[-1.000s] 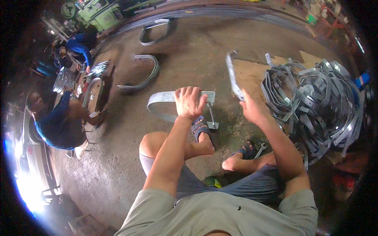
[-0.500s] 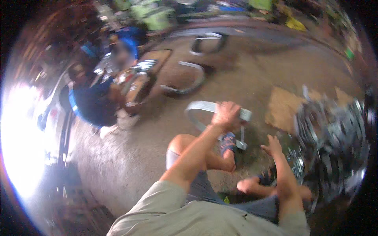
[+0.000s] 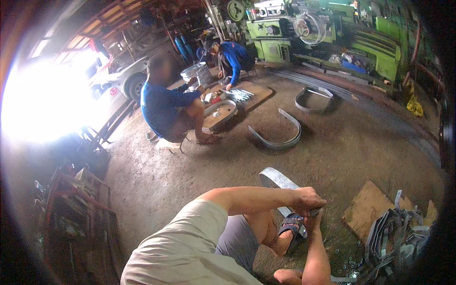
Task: The person sits on the floor of a workshop and assembles metal frames by hand. They pick up U-shaped metal pieces, threaded rods, and flat metal brackets, then insert the rods into the brackets and attach them to the U-shaped frames. The person repeats this process for multiple units, handling nuts and washers to secure the components.
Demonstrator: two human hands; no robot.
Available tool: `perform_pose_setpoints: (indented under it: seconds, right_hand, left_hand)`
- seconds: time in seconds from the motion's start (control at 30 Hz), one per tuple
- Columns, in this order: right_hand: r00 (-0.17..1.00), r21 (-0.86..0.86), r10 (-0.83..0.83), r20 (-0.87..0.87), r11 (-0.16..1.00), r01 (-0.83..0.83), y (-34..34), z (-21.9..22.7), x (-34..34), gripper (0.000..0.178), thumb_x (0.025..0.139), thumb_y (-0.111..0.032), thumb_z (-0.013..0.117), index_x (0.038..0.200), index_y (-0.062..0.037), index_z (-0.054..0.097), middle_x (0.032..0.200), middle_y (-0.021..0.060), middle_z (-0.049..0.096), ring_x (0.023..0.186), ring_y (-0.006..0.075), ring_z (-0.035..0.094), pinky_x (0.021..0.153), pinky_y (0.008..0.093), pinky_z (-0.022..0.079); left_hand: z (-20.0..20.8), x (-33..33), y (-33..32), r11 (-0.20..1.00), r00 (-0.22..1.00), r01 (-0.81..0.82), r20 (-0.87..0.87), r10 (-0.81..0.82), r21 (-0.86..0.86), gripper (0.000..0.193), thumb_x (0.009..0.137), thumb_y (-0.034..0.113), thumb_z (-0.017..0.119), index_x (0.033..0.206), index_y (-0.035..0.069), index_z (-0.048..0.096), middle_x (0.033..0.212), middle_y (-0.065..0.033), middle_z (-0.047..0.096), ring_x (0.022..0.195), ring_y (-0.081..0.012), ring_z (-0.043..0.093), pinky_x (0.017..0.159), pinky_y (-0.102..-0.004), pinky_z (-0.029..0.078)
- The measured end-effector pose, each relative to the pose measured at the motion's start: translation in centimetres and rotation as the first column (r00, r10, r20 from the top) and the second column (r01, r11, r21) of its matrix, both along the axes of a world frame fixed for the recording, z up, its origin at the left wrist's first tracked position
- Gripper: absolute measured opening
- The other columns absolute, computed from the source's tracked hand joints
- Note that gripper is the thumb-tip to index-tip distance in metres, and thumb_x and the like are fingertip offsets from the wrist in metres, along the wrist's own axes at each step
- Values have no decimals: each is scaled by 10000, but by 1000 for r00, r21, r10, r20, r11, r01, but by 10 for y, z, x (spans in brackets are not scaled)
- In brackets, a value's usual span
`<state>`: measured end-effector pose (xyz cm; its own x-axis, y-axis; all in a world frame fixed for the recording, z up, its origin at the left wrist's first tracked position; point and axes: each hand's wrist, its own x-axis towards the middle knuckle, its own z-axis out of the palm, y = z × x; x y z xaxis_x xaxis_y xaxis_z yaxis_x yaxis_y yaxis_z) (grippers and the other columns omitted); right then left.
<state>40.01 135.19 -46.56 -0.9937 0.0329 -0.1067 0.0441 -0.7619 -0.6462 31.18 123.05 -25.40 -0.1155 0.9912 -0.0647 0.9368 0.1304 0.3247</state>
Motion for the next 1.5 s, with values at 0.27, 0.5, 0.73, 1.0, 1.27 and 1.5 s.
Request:
perform_pose_setpoints:
  seconds: [0.27,0.5,0.73,1.0,1.27,1.5]
  right_hand:
    - [986,-20,-108,-130,994,106,-2,-60,-11,548,1006,-480,470,1415,-116,454,1417,62,502,1335,260,453,1115,454,358]
    - [961,795,-39,-275,553,250,27,-46,1,473,947,-283,593,1368,-83,512,1339,149,536,1260,336,490,1054,484,390]
    - [931,950,191,-311,85,300,65,45,35,480,873,-20,638,1340,-74,541,1176,220,582,1097,418,562,894,493,452]
    - [871,875,-77,-484,-35,483,35,75,31,262,870,22,628,1129,-14,650,922,205,667,795,380,650,683,412,496]
    - [903,911,-186,-387,72,406,34,96,24,294,971,-258,613,1087,9,650,898,160,679,788,240,634,690,399,476]
    - [951,883,-102,-290,355,307,48,79,27,471,967,-441,590,1094,11,636,986,188,686,852,265,631,725,406,476]
  left_hand:
    - [-14,-3,-6,985,999,-42,-6,44,170,430,707,322,760,973,53,554,839,-171,664,811,-412,673,700,-515,526]
    - [-4,-3,4,982,996,-11,-80,26,190,518,697,308,795,1069,45,549,966,-140,590,805,-385,666,634,-497,543]
    - [-3,-8,27,980,999,3,-51,7,201,574,638,315,840,1045,46,539,966,-142,567,857,-383,658,678,-490,546]
    - [-16,-14,32,971,995,-61,-58,77,229,577,668,476,835,963,57,568,948,-125,575,821,-375,662,667,-493,538]
    - [-13,-14,33,966,994,-73,-63,91,249,531,661,388,831,990,78,552,954,-116,565,850,-371,659,665,-500,541]
    - [-3,-9,26,975,996,-89,-11,93,205,520,657,422,833,962,79,588,955,-126,641,843,-379,671,701,-499,544]
